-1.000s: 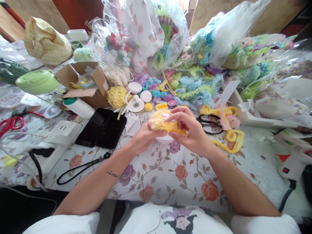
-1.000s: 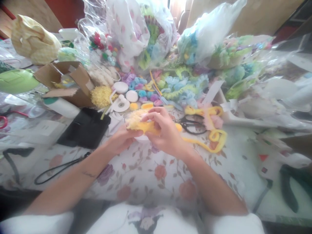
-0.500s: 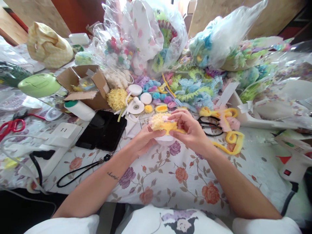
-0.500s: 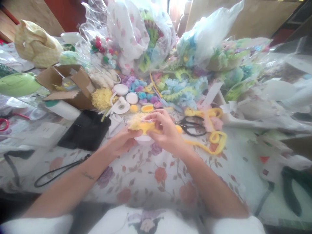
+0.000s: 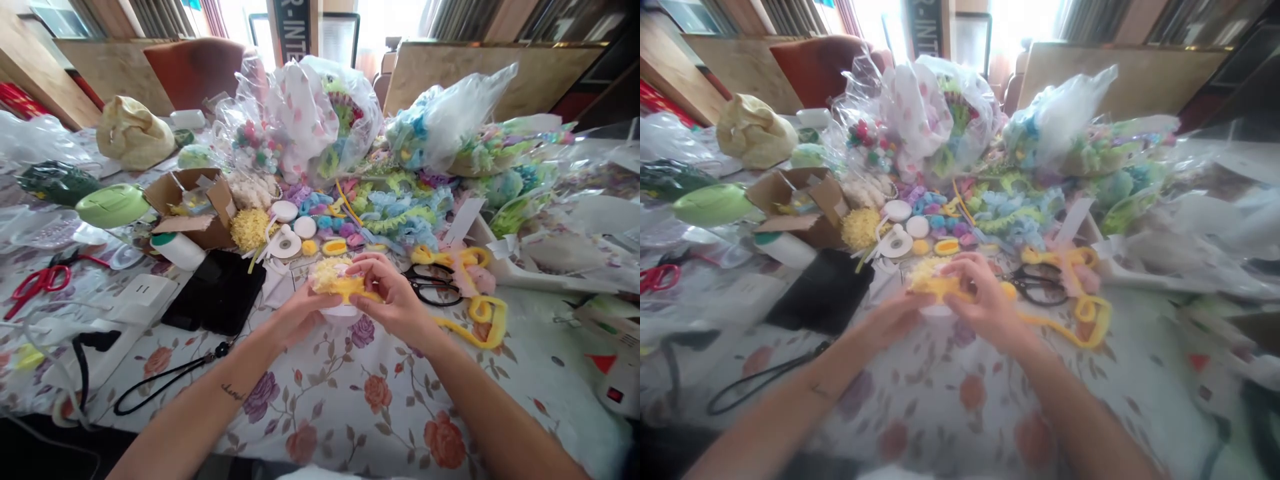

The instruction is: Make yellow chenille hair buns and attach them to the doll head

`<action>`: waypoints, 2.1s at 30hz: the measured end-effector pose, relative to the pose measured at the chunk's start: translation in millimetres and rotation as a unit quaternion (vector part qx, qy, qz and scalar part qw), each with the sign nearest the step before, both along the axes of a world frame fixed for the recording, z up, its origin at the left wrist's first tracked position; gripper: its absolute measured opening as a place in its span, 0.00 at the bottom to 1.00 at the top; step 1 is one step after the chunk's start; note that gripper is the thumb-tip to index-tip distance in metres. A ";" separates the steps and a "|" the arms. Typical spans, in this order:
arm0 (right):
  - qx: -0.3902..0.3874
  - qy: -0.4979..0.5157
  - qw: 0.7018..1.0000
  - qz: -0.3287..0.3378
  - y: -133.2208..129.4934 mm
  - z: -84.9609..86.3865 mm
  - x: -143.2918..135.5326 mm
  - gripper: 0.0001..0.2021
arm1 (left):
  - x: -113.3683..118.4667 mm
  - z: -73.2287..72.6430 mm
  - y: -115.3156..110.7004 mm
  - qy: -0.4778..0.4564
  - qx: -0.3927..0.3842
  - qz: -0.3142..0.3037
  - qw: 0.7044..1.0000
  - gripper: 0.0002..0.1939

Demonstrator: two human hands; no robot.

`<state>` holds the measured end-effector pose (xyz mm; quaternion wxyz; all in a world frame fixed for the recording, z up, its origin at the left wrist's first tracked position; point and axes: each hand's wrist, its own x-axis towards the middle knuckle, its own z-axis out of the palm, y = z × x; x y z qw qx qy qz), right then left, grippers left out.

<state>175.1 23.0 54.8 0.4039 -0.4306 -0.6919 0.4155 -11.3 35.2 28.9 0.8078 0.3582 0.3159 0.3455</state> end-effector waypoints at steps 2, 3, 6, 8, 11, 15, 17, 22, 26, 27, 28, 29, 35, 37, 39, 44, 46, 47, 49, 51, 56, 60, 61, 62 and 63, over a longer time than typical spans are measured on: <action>-0.002 -0.005 1.000 0.000 0.6 0.6 0.8 0.11 | 0.4 0.2 0.3 -0.002 -0.004 0.005 1.000 0.21; -0.001 -0.009 1.000 0.000 0.8 0.8 0.9 0.11 | 0.9 -0.1 0.3 -0.003 0.000 0.007 1.000 0.21; -0.001 -0.016 1.000 -0.013 1.0 0.5 -0.9 0.09 | 2.1 -2.0 -0.5 -0.004 0.024 0.013 1.000 0.22; -0.003 -0.022 0.999 -0.032 1.1 -1.0 -2.7 0.09 | 1.9 -3.4 -1.2 0.008 0.025 0.019 0.999 0.23; 0.001 -0.037 0.998 -0.050 1.9 -4.2 -3.6 0.09 | 0.3 -4.1 -1.8 0.019 0.004 0.019 1.000 0.25; 0.014 -0.054 0.998 -0.033 2.7 -5.9 -1.2 0.12 | -0.7 -1.9 -2.0 -0.023 0.014 -0.006 1.000 0.23; 0.013 -0.059 0.998 -0.018 2.1 -4.9 -0.5 0.13 | 0.2 -0.7 -2.4 -0.024 0.010 -0.002 1.000 0.20; 0.009 -0.050 0.999 -0.004 0.6 -2.4 -0.3 0.13 | 2.0 0.5 -2.5 0.021 -0.015 0.026 0.999 0.21; 0.000 -0.037 0.999 -0.002 1.7 -1.6 1.3 0.14 | -0.1 1.2 -0.7 -0.009 -0.010 0.008 1.000 0.24; -0.002 -0.041 0.999 0.000 1.8 -1.1 1.7 0.14 | -0.7 1.4 -0.3 -0.017 -0.009 0.003 1.000 0.24; -0.001 -0.046 0.999 0.002 1.9 -0.6 2.1 0.13 | -1.2 1.6 -0.1 -0.022 -0.009 0.000 1.000 0.25; 0.000 -0.052 0.999 0.004 1.9 -0.1 2.3 0.14 | -1.6 1.7 0.0 -0.024 -0.008 -0.002 1.000 0.26; 0.015 -0.065 0.998 -0.014 1.4 -1.4 -1.2 0.13 | -0.7 1.5 -2.9 0.020 -0.002 0.008 1.000 0.22; 0.021 -0.061 0.997 -0.032 1.5 -3.7 -3.0 0.11 | -0.4 0.4 -3.5 0.026 0.000 0.017 1.000 0.22; 0.029 -0.057 0.997 -0.050 2.0 -6.7 -4.2 0.10 | -0.3 -1.1 -3.3 0.018 -0.002 0.016 1.000 0.22; 0.042 -0.069 0.994 -0.071 4.6 -12.6 -4.5 0.08 | -1.1 -5.8 -0.2 -0.014 -0.008 0.004 1.000 0.21; 0.039 -0.071 0.994 -0.071 5.3 -12.4 -3.5 0.08 | -1.8 -7.7 1.1 -0.027 -0.016 -0.002 0.999 0.20; 0.033 -0.068 0.995 -0.065 5.5 -11.9 -2.7 0.08 | -2.2 -8.3 1.6 -0.035 -0.021 -0.003 0.999 0.19; 0.019 -0.055 0.997 -0.049 5.7 -10.1 -0.7 0.08 | -2.5 -8.5 1.8 -0.047 -0.019 -0.010 0.999 0.20; 0.013 -0.046 0.998 -0.031 5.6 -8.2 1.2 0.08 | -1.7 -7.2 1.2 -0.036 0.004 -0.023 0.999 0.22; 0.026 -0.063 0.998 -0.003 4.3 -6.2 2.6 0.09 | 2.6 -5.7 -2.6 0.041 0.052 0.012 0.998 0.25; 0.026 -0.094 0.995 -0.004 4.5 -7.4 1.9 0.14 | 2.5 -10.2 -4.8 0.084 0.000 0.041 0.996 0.21; 0.025 -0.099 0.995 -0.010 4.8 -7.9 1.8 0.15 | 2.4 -11.1 -5.1 0.087 -0.006 0.046 0.995 0.20; 0.022 -0.102 0.994 -0.016 5.1 -8.3 1.9 0.15 | 2.5 -11.8 -5.2 0.084 -0.004 0.049 0.995 0.19; 0.018 -0.103 0.994 -0.022 5.4 -8.7 2.2 0.15 | 2.8 -12.1 -5.2 0.077 0.003 0.050 0.996 0.18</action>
